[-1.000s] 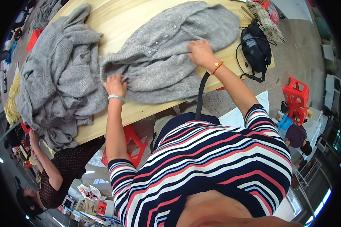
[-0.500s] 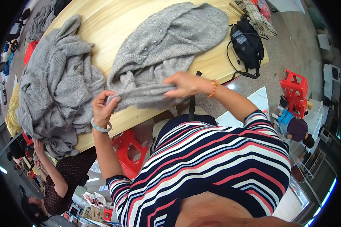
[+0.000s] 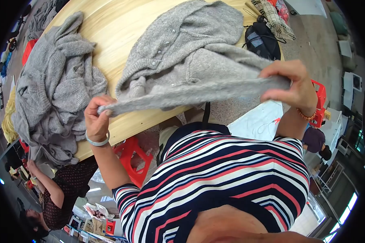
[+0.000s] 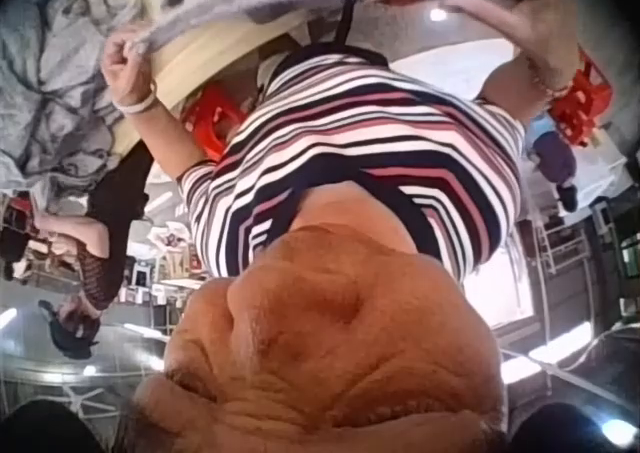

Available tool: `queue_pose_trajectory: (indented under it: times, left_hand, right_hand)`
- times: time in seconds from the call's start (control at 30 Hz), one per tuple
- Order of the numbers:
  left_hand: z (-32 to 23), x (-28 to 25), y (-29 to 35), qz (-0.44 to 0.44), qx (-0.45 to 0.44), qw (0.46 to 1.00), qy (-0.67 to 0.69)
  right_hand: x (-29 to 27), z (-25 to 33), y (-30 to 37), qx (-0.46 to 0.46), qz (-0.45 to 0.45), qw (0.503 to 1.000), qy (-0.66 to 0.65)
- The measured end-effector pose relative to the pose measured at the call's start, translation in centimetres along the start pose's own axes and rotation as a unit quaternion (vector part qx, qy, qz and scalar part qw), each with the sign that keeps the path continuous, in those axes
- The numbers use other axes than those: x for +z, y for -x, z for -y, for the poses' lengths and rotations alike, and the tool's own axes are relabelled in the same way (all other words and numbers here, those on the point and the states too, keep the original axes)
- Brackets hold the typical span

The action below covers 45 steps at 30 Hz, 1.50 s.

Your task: Trimming loose threads from knitted garments using scissors at a factory workbench.

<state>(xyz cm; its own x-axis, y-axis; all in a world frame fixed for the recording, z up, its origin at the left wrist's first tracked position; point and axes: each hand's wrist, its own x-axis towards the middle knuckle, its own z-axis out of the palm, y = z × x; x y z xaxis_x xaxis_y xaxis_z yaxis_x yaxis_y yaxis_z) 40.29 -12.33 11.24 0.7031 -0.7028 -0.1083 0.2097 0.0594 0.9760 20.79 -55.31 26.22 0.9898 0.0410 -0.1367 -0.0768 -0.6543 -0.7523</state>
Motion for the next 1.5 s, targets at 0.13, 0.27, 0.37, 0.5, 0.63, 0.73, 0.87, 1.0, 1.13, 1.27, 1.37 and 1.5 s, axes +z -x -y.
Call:
queue_pose_trajectory:
  times: [0.13, 0.27, 0.37, 0.5, 0.63, 0.73, 0.87, 1.0, 1.13, 1.27, 1.37, 1.5]
  left_hand:
    - [1.0, -3.4, 2.3, -0.055, 0.018, 0.995, 0.081]
    - [-0.4, -6.3, 5.1, -0.129, 0.047, 0.990, 0.044]
    - [-3.3, -7.2, 6.3, -0.122, 0.094, 0.988, 0.032]
    - [-3.9, -3.7, 3.5, -0.177, -0.008, 0.964, -0.198]
    - [7.1, 3.2, -2.6, -0.101, -0.109, 0.989, -0.024]
    - [16.2, 6.1, -5.1, -0.125, -0.157, 0.980, 0.003]
    - [18.5, 7.5, -5.1, -0.148, -0.188, 0.969, 0.061]
    - [17.9, 8.2, -5.0, -0.140, -0.161, 0.973, 0.087]
    - [18.3, 7.1, -4.2, -0.145, -0.198, 0.964, 0.104]
    - [18.6, 7.4, -3.6, -0.154, -0.171, 0.961, 0.152]
    - [18.5, 7.6, -3.7, -0.165, -0.170, 0.955, 0.180]
    - [18.8, 7.7, -3.6, -0.155, -0.167, 0.962, 0.152]
  right_hand:
    - [1.5, -0.6, 0.0, 0.014, 0.007, 0.994, 0.106]
    - [-0.1, -0.5, 0.3, 0.024, -0.038, 0.991, 0.123]
    - [-3.9, 2.6, 1.6, -0.017, 0.018, 0.996, 0.090]
    - [-5.4, -0.7, 0.9, 0.044, -0.045, 0.997, 0.045]
    - [0.0, -13.2, -5.7, 0.317, -0.055, 0.914, 0.249]
    - [8.6, -16.0, -7.6, 0.135, -0.065, 0.900, 0.409]
    - [19.4, -11.6, -11.5, -0.009, 0.001, 0.999, -0.049]
    - [26.7, -11.1, -13.5, 0.012, 0.054, 0.980, -0.193]
    - [27.9, -13.0, -14.2, 0.105, 0.142, 0.944, -0.278]
    - [28.0, -12.7, -14.0, 0.116, 0.174, 0.934, -0.289]
    - [28.3, -12.9, -13.7, 0.160, 0.160, 0.889, -0.399]
    - [28.6, -13.0, -13.1, 0.181, 0.180, 0.861, -0.440]
